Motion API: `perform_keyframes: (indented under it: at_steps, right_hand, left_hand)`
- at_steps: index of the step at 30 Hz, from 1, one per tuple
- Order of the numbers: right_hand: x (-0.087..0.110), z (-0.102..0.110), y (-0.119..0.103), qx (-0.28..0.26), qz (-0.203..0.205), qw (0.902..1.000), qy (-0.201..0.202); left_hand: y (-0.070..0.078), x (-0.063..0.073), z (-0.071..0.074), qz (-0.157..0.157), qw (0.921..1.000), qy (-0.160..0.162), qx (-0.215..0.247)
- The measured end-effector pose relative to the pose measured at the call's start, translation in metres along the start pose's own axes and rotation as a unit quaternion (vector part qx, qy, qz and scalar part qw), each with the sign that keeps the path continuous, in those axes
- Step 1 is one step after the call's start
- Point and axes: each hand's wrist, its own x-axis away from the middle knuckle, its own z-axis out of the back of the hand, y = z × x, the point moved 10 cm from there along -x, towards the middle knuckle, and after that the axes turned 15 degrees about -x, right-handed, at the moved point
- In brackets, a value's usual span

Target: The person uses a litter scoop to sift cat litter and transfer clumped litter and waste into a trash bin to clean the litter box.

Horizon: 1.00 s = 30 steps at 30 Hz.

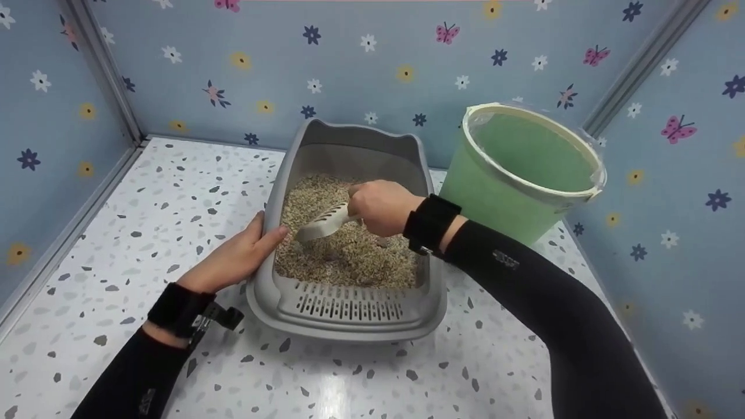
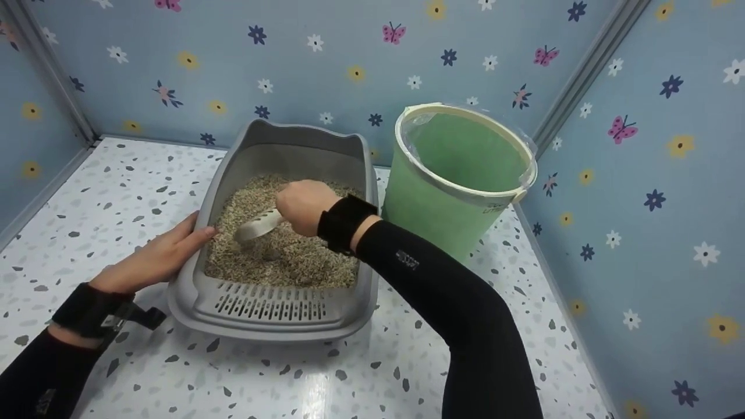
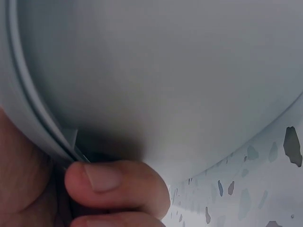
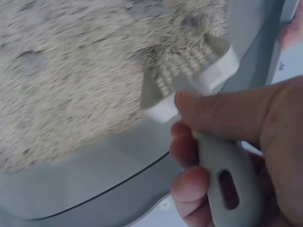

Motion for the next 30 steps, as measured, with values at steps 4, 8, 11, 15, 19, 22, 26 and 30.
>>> perform_keyframes:
  at_steps: [4, 8, 11, 15, 19, 22, 26, 30]
  right_hand:
    - [0.017, 0.003, 0.011, -0.009, 0.01, 0.9999, -0.003]
    - [0.034, 0.007, 0.018, 0.004, 0.017, 0.9998, -0.008]
    - [0.045, 0.011, 0.019, 0.012, 0.019, 0.9996, -0.017]
    - [0.054, 0.023, 0.024, 0.002, -0.011, 0.9997, -0.023]
    - [0.053, 0.035, 0.038, 0.004, -0.077, 0.997, 0.001]
    - [0.045, 0.038, 0.05, 0.024, -0.126, 0.9915, 0.021]
    - [0.035, 0.028, 0.059, 0.051, -0.155, 0.9863, 0.023]
    - [0.034, 0.017, 0.058, 0.068, -0.159, 0.985, 0.009]
  left_hand:
    - [0.0, -0.001, 0.001, -0.001, 1.0, -0.001, -0.001]
    - [-0.001, -0.001, 0.003, 0.003, 1.0, -0.001, -0.009]
    - [-0.001, -0.001, 0.004, 0.002, 1.0, 0.0, -0.006]
    - [0.0, -0.001, 0.005, -0.002, 1.0, 0.001, 0.001]
    - [-0.001, 0.0, 0.005, 0.0, 1.0, 0.002, 0.0]
    - [-0.004, -0.001, 0.004, 0.001, 1.0, 0.005, 0.004]
    - [-0.004, 0.0, 0.001, -0.002, 0.9999, 0.005, 0.01]
    - [0.0, 0.0, -0.001, -0.006, 0.9999, 0.002, 0.01]
